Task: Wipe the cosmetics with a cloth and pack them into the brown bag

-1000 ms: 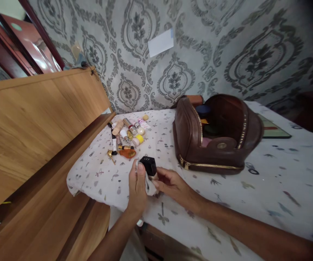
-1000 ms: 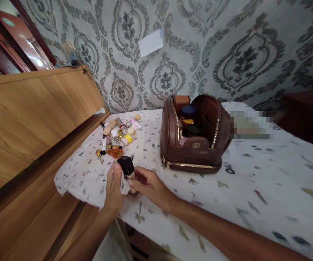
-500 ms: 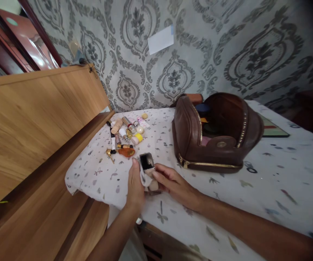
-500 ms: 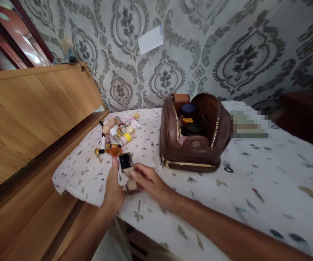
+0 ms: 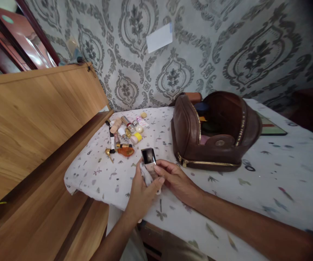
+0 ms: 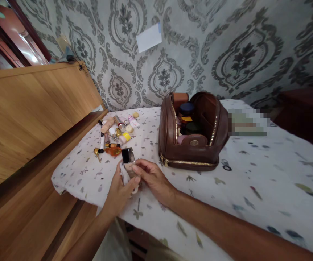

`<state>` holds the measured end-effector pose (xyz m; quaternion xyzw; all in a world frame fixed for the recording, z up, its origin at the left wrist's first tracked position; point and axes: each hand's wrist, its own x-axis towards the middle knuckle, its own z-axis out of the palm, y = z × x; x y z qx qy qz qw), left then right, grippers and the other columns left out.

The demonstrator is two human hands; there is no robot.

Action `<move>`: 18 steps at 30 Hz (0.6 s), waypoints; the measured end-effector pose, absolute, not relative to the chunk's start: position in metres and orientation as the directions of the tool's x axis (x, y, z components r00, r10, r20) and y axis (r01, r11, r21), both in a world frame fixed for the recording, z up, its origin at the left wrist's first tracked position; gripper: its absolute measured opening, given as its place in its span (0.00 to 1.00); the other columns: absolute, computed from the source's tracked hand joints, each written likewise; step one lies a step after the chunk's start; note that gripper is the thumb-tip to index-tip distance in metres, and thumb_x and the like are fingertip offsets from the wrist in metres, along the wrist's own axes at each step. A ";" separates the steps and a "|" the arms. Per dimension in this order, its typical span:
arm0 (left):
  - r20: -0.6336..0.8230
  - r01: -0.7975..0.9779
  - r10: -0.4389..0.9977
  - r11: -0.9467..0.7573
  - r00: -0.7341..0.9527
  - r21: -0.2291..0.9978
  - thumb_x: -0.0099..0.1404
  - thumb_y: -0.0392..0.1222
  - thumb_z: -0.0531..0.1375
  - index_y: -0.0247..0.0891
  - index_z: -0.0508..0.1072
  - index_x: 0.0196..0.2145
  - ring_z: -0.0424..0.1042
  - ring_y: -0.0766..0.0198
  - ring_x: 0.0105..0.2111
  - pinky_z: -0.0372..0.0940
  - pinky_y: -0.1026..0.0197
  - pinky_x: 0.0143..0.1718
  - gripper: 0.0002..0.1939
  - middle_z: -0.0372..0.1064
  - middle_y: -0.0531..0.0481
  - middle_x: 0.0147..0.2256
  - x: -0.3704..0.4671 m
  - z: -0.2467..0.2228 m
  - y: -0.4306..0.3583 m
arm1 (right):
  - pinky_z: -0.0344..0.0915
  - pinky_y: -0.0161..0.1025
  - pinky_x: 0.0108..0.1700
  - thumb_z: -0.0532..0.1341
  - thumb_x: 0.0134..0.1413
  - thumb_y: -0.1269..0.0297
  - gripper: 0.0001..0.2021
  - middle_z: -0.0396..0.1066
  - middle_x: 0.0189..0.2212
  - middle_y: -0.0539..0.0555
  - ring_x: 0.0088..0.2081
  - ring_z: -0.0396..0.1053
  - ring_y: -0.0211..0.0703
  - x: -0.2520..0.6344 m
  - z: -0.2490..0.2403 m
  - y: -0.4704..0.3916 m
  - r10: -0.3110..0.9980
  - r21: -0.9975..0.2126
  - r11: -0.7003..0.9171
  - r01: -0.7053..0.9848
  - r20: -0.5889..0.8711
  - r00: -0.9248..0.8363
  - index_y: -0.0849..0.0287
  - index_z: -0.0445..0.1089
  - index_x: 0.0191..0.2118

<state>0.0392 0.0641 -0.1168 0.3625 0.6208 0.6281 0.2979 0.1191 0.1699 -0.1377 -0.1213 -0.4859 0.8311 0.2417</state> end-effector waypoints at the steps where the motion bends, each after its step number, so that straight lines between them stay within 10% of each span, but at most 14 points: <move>1: 0.057 0.044 0.835 -0.039 -0.547 0.998 0.60 0.46 0.65 0.41 0.63 0.54 0.72 0.58 0.48 0.70 0.59 0.46 0.26 0.72 0.45 0.49 0.038 -0.116 0.064 | 0.61 0.33 0.30 0.71 0.44 0.49 0.19 0.67 0.26 0.47 0.27 0.62 0.34 0.119 -0.139 0.170 0.530 -0.867 -0.404 -0.290 0.037 -0.847 0.60 0.71 0.33; 5: -0.038 -0.015 0.861 0.035 -0.507 0.999 0.57 0.49 0.66 0.39 0.67 0.44 0.68 0.68 0.25 0.65 0.68 0.21 0.20 0.70 0.54 0.31 0.027 -0.113 0.064 | 0.62 0.34 0.27 0.72 0.43 0.50 0.19 0.68 0.25 0.47 0.25 0.63 0.34 0.119 -0.142 0.170 0.540 -0.893 -0.353 -0.280 0.050 -0.840 0.60 0.71 0.33; 18: -0.148 0.002 0.890 0.165 -0.432 0.986 0.58 0.59 0.64 0.38 0.70 0.41 0.65 0.70 0.16 0.53 0.70 0.14 0.23 0.69 0.56 0.22 0.005 -0.108 0.052 | 0.61 0.33 0.30 0.75 0.38 0.55 0.29 0.71 0.32 0.49 0.29 0.66 0.35 0.124 -0.131 0.173 0.479 -0.861 -0.414 -0.293 0.068 -0.875 0.59 0.71 0.48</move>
